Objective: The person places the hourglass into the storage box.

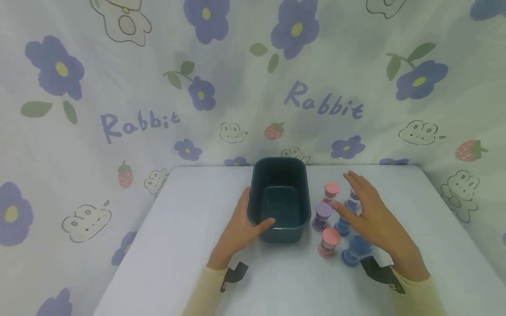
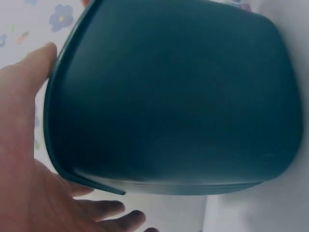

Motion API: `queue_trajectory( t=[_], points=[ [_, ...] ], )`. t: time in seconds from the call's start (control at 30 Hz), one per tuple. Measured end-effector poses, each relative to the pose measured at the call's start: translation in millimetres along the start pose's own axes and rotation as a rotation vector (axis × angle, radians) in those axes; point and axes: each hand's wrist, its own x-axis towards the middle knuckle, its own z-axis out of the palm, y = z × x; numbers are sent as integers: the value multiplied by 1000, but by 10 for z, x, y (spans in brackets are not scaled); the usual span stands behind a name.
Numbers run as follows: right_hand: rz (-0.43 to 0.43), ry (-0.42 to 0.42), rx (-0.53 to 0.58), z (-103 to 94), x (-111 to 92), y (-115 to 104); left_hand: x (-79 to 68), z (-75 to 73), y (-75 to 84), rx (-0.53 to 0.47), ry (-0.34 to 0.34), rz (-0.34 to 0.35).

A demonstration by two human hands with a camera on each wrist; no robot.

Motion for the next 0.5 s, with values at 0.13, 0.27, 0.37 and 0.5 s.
queue_trajectory(
  t=[0.13,0.27,0.37,0.5],
  points=[
    [-4,38,34,-69,-101,76,5,22,-43,-27,-31,-19],
    [55,49,49,-133,-206,178,20,32,-65,-70,-33,11],
    [66,85,58,-151,-288,268,28,29,-71,-92,-43,28],
    [1,190,75,-111,-383,398,15,9,-67,-109,-59,2]
  ],
)
